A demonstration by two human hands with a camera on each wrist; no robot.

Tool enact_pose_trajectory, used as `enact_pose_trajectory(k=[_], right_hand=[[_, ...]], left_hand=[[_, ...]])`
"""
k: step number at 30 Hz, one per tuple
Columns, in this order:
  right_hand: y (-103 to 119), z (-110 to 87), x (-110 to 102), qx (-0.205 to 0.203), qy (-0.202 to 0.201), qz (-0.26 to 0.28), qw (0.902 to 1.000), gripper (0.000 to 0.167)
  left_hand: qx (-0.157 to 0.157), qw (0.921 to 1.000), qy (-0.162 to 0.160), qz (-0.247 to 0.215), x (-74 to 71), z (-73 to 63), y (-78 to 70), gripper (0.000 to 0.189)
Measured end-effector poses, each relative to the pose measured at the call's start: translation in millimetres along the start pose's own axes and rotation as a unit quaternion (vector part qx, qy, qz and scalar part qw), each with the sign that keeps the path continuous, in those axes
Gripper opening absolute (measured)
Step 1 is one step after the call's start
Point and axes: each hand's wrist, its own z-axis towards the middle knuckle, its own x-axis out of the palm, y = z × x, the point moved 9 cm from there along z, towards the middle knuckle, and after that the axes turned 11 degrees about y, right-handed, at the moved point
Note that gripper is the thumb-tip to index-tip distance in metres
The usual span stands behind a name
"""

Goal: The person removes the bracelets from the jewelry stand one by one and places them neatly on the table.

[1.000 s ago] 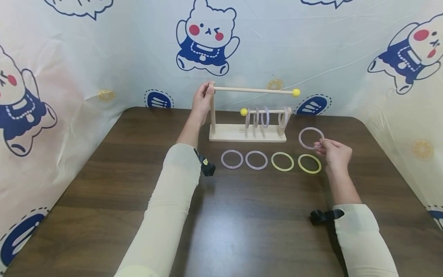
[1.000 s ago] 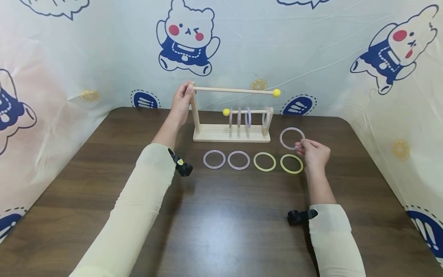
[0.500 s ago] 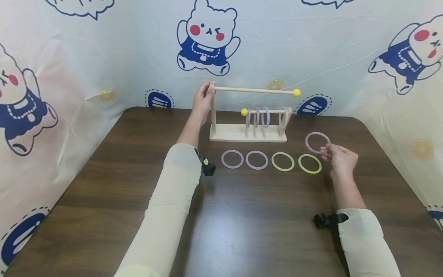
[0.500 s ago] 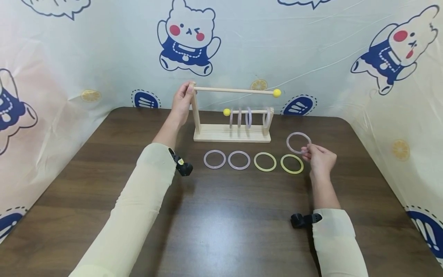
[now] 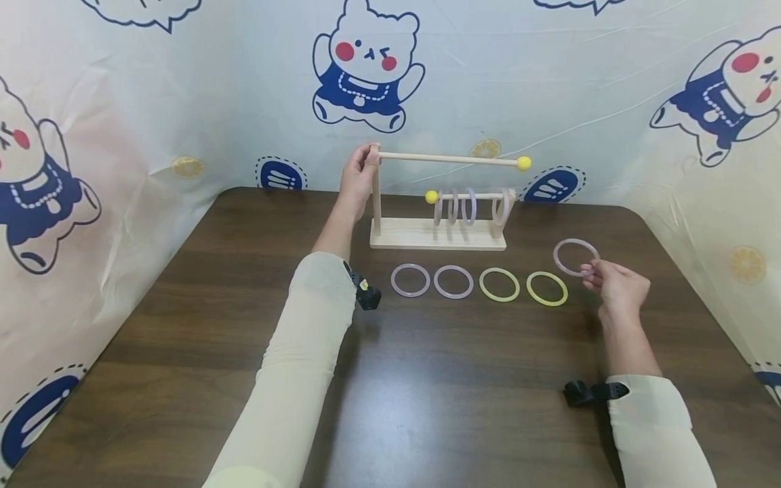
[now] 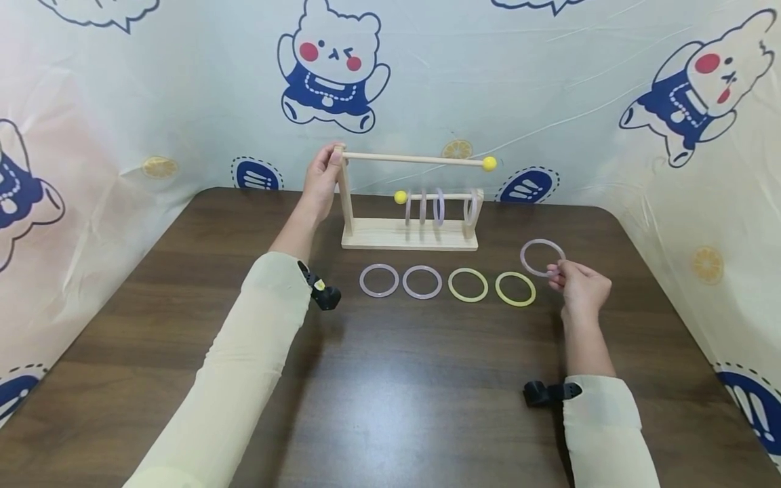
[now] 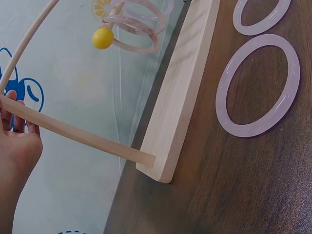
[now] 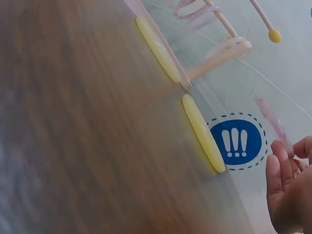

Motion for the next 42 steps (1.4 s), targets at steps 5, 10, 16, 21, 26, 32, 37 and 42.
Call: enact_pose_trajectory(k=[5, 10, 16, 21, 26, 32, 37, 42], right_hand=[[2, -2.3, -7, 0.006, -0.007, -0.002, 1.0, 0.023], [3, -4.1, -12, 0.016, -0.012, -0.002, 0.9998, 0.023], [3, -6.6, -22, 0.026, -0.023, -0.001, 0.9994, 0.025], [2, -8.6, -32, 0.036, -0.027, 0.002, 0.999, 0.023], [1, -10.4, -42, 0.047, -0.043, -0.01, 0.9979, 0.023], [-1, -12.6, -52, 0.07, -0.064, -0.026, 0.9952, 0.024], [-2, -12.4, -54, 0.079, -0.067, -0.022, 0.9944, 0.026], [-4, -11.8, -55, 0.083, -0.066, -0.029, 0.9939, 0.028]], left_hand=[[0.003, 1.0, -0.001, -0.001, 0.3, -0.5, -1.2, 0.039], [0.008, 0.9999, -0.008, -0.004, -2.3, -0.2, -1.6, 0.037], [0.006, 0.9999, -0.006, -0.005, -1.4, -0.2, -0.4, 0.038], [0.007, 0.9999, -0.007, -0.004, -0.8, -1.1, 0.4, 0.039], [0.007, 1.0, -0.005, 0.0, -0.3, -0.7, 0.2, 0.038], [0.006, 1.0, -0.004, 0.0, -1.2, 0.4, 0.2, 0.039], [0.006, 1.0, -0.005, -0.003, -1.0, 0.9, 0.4, 0.039], [0.006, 1.0, -0.005, -0.003, -0.2, 0.6, 0.3, 0.04]])
